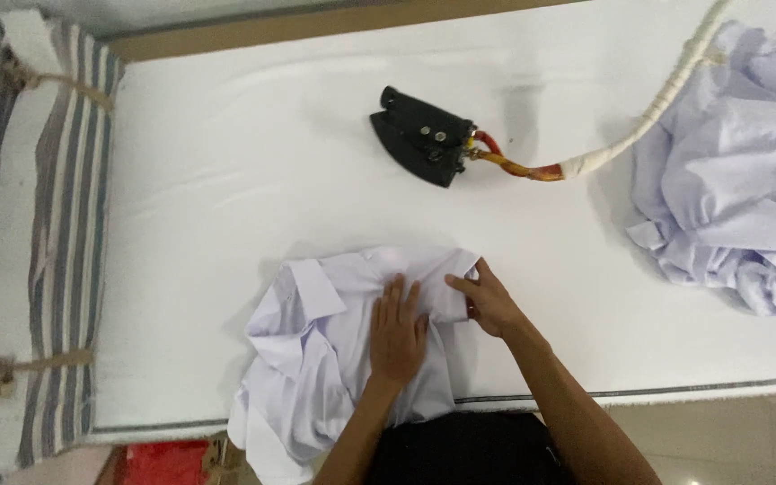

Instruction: Ironing white shirts on a professional pressing table using a steam iron in a factory setting.

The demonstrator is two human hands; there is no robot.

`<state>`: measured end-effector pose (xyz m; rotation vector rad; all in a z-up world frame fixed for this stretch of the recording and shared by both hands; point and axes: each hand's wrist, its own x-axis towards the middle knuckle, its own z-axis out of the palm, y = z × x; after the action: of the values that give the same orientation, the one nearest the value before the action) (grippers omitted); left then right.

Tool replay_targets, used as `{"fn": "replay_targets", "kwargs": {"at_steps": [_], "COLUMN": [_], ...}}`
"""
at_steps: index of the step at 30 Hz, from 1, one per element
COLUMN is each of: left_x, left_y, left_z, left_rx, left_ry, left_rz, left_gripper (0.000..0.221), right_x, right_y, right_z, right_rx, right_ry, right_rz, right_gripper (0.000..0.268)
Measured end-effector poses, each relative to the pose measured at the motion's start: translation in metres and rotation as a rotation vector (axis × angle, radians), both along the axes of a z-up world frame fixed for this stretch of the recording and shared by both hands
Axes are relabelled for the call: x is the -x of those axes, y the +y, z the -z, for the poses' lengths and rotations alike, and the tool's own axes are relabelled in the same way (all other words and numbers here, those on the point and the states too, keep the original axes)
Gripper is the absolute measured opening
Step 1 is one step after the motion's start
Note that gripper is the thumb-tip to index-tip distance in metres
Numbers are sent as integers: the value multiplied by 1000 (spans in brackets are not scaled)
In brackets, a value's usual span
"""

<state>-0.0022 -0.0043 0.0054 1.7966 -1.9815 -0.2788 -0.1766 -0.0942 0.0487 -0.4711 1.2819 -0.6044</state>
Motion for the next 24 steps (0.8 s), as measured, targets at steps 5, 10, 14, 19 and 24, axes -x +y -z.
{"fn": "replay_targets", "kwargs": {"at_steps": [5, 10, 14, 19, 24], "left_x": [-1, -3, 8, 8, 4], "left_y": [2, -2, -19, -39, -45], "left_z": [3, 4, 19, 20, 21], "left_rx": [-21, -104, 63, 45, 6], "left_ry": [-134, -5, -81, -125, -138], "left_rz": [-80, -77, -148, -93, -60], "left_gripper": [66, 63, 55, 64, 66], "right_x": [-17, -14, -13, -9, -11], "right_y": [8, 16, 17, 23, 10], "right_z": [-51, -5, 8, 27, -23], "right_rx": [188, 317, 332, 465, 326], "right_ry": [488, 638, 860, 987, 608], "right_rz": [-333, -230, -145, -224, -218], "right_gripper": [102, 57, 49, 44, 69]}}
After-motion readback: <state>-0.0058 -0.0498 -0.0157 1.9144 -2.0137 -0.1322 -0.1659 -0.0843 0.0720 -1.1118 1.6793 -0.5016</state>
